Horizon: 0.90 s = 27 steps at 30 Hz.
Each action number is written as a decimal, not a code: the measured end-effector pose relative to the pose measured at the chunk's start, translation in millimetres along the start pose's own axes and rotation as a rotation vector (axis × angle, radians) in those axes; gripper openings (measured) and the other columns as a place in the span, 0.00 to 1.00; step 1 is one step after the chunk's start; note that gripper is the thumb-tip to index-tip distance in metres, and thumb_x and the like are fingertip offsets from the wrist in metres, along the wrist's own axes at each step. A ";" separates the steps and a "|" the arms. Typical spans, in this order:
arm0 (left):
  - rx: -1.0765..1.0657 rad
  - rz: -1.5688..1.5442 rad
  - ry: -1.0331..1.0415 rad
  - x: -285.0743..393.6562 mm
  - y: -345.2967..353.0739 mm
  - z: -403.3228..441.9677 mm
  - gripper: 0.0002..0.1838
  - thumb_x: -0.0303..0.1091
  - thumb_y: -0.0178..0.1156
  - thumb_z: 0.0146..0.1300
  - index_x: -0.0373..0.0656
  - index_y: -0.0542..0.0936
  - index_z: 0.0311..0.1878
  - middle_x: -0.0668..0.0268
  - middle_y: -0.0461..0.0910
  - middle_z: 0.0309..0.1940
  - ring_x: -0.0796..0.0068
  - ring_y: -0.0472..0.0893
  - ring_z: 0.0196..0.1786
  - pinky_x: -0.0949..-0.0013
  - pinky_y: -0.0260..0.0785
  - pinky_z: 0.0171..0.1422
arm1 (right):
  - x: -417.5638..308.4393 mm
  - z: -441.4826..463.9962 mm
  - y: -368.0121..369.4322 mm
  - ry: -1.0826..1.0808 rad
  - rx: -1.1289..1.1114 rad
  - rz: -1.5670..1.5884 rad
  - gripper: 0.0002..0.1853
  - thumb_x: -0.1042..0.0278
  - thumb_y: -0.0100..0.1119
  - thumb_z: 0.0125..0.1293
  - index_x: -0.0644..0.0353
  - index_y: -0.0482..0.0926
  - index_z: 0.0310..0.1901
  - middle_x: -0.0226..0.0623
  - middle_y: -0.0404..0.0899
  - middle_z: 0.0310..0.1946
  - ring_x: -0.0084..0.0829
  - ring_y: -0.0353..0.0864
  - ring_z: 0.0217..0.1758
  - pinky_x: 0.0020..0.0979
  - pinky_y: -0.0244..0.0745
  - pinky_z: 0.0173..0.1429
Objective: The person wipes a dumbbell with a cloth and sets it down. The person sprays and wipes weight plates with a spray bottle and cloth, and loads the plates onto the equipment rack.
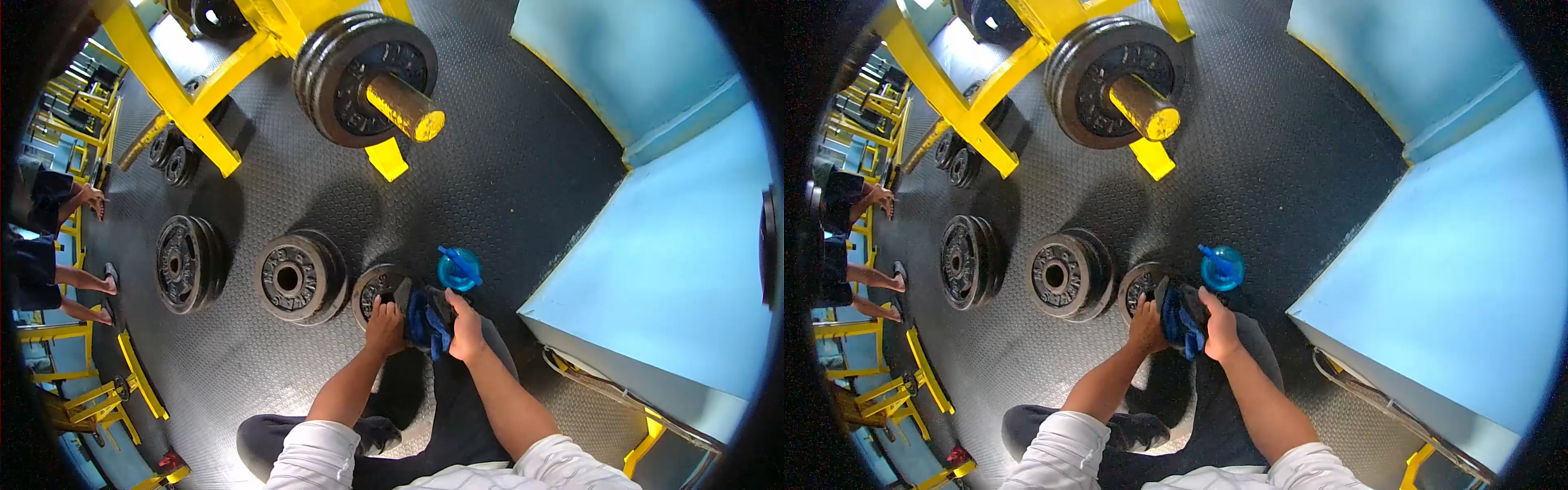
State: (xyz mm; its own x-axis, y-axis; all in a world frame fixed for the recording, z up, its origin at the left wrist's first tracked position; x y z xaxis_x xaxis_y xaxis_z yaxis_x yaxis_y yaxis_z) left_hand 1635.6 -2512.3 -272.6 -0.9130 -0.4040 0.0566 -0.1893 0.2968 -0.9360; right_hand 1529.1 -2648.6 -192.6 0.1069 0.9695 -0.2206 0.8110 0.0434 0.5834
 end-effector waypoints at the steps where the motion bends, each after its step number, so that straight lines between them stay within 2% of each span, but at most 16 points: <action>1: -0.012 -0.033 0.013 -0.8 -2.9 -1.4 0.42 0.51 0.76 0.30 0.35 0.72 0.48 0.61 0.71 0.40 0.61 0.72 0.53 0.55 0.45 0.76 | -0.8 -6.5 -1.8 0.006 -0.044 -0.021 0.13 0.61 0.55 0.66 0.61 0.79 0.46 0.36 0.82 0.43 0.32 0.81 0.46 0.37 0.76 0.53; 6: 0.010 -0.123 0.065 -3.7 -41.2 -8.4 0.39 0.52 0.75 0.30 0.35 0.75 0.44 0.57 0.75 0.40 0.58 0.75 0.52 0.58 0.56 0.71 | -21.1 -83.2 -11.9 -0.024 -0.155 -0.148 0.13 0.67 0.60 0.61 0.63 0.80 0.45 0.38 0.82 0.43 0.32 0.82 0.45 0.34 0.78 0.49; 8: -0.228 -0.328 -0.021 -9.3 -80.1 -18.2 0.39 0.52 0.75 0.30 0.33 0.76 0.44 0.52 0.78 0.42 0.54 0.77 0.50 0.58 0.66 0.63 | -19.2 -106.3 -21.2 -0.110 -0.124 -0.196 0.15 0.69 0.61 0.59 0.63 0.79 0.47 0.37 0.82 0.41 0.30 0.82 0.43 0.33 0.78 0.49; 9: -0.127 -0.482 0.012 -17.4 -88.6 -25.8 0.37 0.51 0.73 0.36 0.33 0.77 0.46 0.52 0.79 0.42 0.54 0.79 0.47 0.57 0.71 0.55 | -18.8 -112.2 -25.8 -0.316 -0.113 -0.353 0.16 0.69 0.61 0.57 0.64 0.78 0.48 0.37 0.81 0.40 0.30 0.81 0.43 0.33 0.77 0.50; 10: -0.126 -0.466 0.017 -23.7 -97.8 -35.0 0.37 0.51 0.73 0.36 0.33 0.77 0.46 0.52 0.79 0.42 0.54 0.79 0.47 0.57 0.71 0.55 | -15.0 -117.5 -29.5 -0.526 -0.096 -0.502 0.18 0.69 0.62 0.56 0.64 0.76 0.49 0.36 0.81 0.39 0.29 0.81 0.42 0.33 0.76 0.51; 11: -0.312 -0.966 -0.249 -29.3 -107.4 -42.8 0.36 0.51 0.69 0.41 0.35 0.75 0.50 0.52 0.79 0.43 0.56 0.79 0.47 0.54 0.70 0.55 | -5.3 -118.0 -29.6 -0.709 0.031 -0.721 0.21 0.70 0.63 0.53 0.64 0.74 0.50 0.36 0.80 0.40 0.30 0.80 0.42 0.33 0.75 0.52; 12: -0.500 -1.457 -0.523 -28.7 -123.1 -48.6 0.35 0.52 0.66 0.46 0.36 0.74 0.53 0.52 0.78 0.44 0.57 0.79 0.46 0.51 0.69 0.55 | 1.0 -129.9 -8.5 -0.971 -0.039 -0.898 0.24 0.71 0.65 0.52 0.64 0.74 0.53 0.39 0.78 0.46 0.31 0.78 0.49 0.33 0.72 0.56; 14: -0.442 -1.954 -0.625 -18.9 -164.0 -89.4 0.31 0.50 0.57 0.54 0.39 0.72 0.57 0.55 0.77 0.48 0.58 0.78 0.49 0.53 0.69 0.58 | 37.8 -127.9 8.6 -1.146 -0.309 -0.942 0.31 0.72 0.66 0.53 0.64 0.69 0.60 0.44 0.73 0.57 0.39 0.71 0.61 0.38 0.64 0.65; 17: -0.260 -2.210 -0.723 -14.0 -224.1 -146.9 0.32 0.53 0.53 0.55 0.41 0.70 0.59 0.56 0.77 0.49 0.57 0.78 0.52 0.54 0.68 0.61 | 86.0 -131.5 61.9 -1.185 -0.720 -1.055 0.34 0.63 0.61 0.60 0.61 0.62 0.68 0.47 0.58 0.70 0.51 0.53 0.74 0.48 0.46 0.74; 20: -0.030 -2.354 -0.513 -24.0 -243.1 -175.2 0.33 0.54 0.53 0.55 0.43 0.70 0.59 0.56 0.76 0.51 0.58 0.76 0.55 0.52 0.67 0.63 | 67.0 -124.4 115.3 -1.334 -0.925 -1.205 0.32 0.60 0.58 0.62 0.57 0.63 0.68 0.45 0.55 0.71 0.50 0.50 0.75 0.50 0.42 0.75; 21: -0.036 -2.329 -0.438 -21.7 -250.9 -184.7 0.33 0.54 0.53 0.54 0.41 0.70 0.59 0.56 0.76 0.50 0.58 0.77 0.53 0.54 0.68 0.61 | 63.9 -118.7 125.2 -1.354 -0.826 -1.161 0.28 0.61 0.56 0.65 0.56 0.66 0.66 0.45 0.60 0.69 0.44 0.57 0.73 0.46 0.47 0.74; 22: -0.050 -2.307 -0.364 -20.1 -252.6 -193.2 0.33 0.53 0.53 0.54 0.40 0.71 0.58 0.56 0.77 0.48 0.59 0.77 0.51 0.55 0.70 0.60 | 72.8 -108.0 118.8 -1.349 -0.839 -1.174 0.28 0.61 0.56 0.65 0.56 0.66 0.66 0.45 0.60 0.69 0.44 0.57 0.73 0.46 0.47 0.74; 23: 0.027 -2.304 -0.323 -22.8 -238.7 -198.3 0.29 0.49 0.55 0.53 0.35 0.73 0.53 0.56 0.79 0.42 0.62 0.79 0.44 0.60 0.73 0.52 | 80.1 -84.7 108.4 -0.742 -0.816 -0.911 0.26 0.59 0.54 0.67 0.58 0.67 0.65 0.44 0.64 0.67 0.40 0.61 0.70 0.42 0.52 0.72; 24: 0.044 -2.326 -0.306 -23.6 -229.2 -198.8 0.29 0.49 0.55 0.53 0.35 0.73 0.53 0.56 0.79 0.42 0.62 0.79 0.44 0.60 0.73 0.52 | 88.8 -64.9 98.0 -0.162 -0.728 -0.627 0.25 0.58 0.52 0.69 0.60 0.67 0.64 0.43 0.68 0.64 0.37 0.66 0.67 0.38 0.56 0.71; 26: 0.241 -2.206 -0.350 -20.9 -217.9 -199.6 0.24 0.43 0.57 0.53 0.32 0.75 0.47 0.58 0.79 0.36 0.65 0.80 0.36 0.66 0.74 0.42 | 131.8 -78.3 66.0 -0.143 -0.470 -0.537 0.26 0.54 0.48 0.71 0.67 0.68 0.62 0.41 0.75 0.56 0.33 0.73 0.58 0.32 0.65 0.64; 27: 0.217 -2.186 -0.344 -24.2 -221.6 -202.3 0.19 0.38 0.57 0.53 0.33 0.75 0.42 0.59 0.78 0.32 0.68 0.79 0.33 0.68 0.72 0.38 | 154.1 -94.5 48.3 -0.288 -0.324 -0.798 0.27 0.54 0.46 0.73 0.72 0.67 0.61 0.41 0.77 0.53 0.34 0.75 0.54 0.31 0.66 0.63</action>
State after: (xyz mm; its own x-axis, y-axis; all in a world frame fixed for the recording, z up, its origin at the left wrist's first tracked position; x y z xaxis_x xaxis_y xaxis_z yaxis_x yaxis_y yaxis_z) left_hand 1626.6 -2393.2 3.7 0.6816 0.0275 0.7312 -0.4666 -0.7535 0.4632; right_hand 1530.4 -2474.3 -124.6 -0.2424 0.5261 -0.8152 0.5087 0.7844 0.3550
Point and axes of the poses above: each hand's wrist, its own z-axis towards the middle knuckle, its own y-axis out of the palm, x = y × z, the point moved 1 cm from there along z, towards the middle knuckle
